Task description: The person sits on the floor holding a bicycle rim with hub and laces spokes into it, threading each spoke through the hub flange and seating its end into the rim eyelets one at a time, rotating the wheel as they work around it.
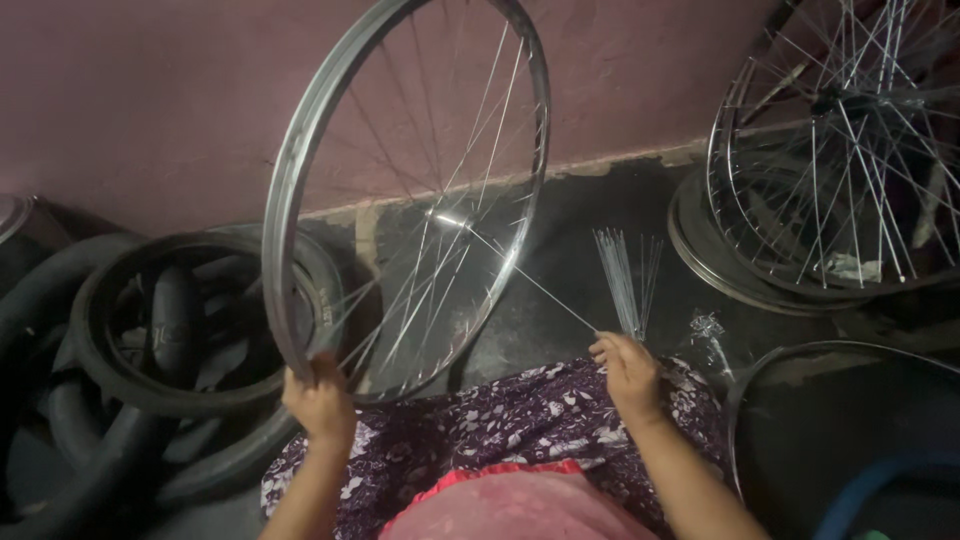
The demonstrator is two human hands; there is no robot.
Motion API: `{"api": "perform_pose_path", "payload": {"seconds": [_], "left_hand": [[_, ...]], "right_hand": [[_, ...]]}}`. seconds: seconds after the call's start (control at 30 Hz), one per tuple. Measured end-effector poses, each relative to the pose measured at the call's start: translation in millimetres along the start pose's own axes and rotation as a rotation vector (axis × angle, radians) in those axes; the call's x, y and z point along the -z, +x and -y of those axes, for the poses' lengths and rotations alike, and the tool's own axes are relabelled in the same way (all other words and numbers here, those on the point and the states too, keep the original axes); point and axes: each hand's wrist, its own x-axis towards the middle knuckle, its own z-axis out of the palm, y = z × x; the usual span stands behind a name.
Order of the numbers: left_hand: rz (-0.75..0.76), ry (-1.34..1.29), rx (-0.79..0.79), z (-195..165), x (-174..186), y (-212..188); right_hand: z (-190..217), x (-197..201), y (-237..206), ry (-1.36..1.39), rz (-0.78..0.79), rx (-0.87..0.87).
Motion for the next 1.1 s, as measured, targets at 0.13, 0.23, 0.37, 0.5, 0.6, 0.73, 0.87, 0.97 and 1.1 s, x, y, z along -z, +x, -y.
{"api": "perform_pose_path", "payload": {"seconds": [0.13, 0.23, 0.37, 0.5, 0.6, 0.73, 0.87, 0.97, 1.1], "left_hand": [[0.047, -0.027, 0.076, 17.7, 15.4, -24.9], [0.067, 0.006, 0.077, 19.8, 20.8, -32.4], [0.116, -0.039, 0.125, -8.3, 20.4, -35.1], [0.157, -0.131, -0.001, -79.9, 13.7, -23.1], [0.220, 0.139, -0.218, -150.6, -5.4, 23.9], [0.461, 0.427, -0.354, -240.5, -60.4, 102.9], [0.634, 0.668, -0.347, -290.3, -135.8, 152.0], [0.684, 0.772, -0.463, -291.6, -171.8, 157.9], [0.684, 0.788, -0.485, -281.8, -177.4, 160.5]], "right_hand": [[-8.6, 0.0, 0.8, 0.050, -0.052, -0.050], [-12.5, 3.1, 0.1, 0.038, -0.041, -0.078], [-7.4, 5.1, -0.4, 0.080, -0.038, -0.076], [7.4, 5.6, -1.1, 0.034, -0.028, -0.046], [18.4, 5.8, -1.4, -0.008, -0.027, 0.035], [27.2, 9.8, -1.6, -0.099, 0.015, 0.063], [28.5, 11.2, -3.3, -0.124, 0.025, 0.092], [26.0, 10.0, -5.2, -0.192, 0.048, 0.150], [26.6, 6.4, -5.7, -0.152, -0.001, 0.186]]}}
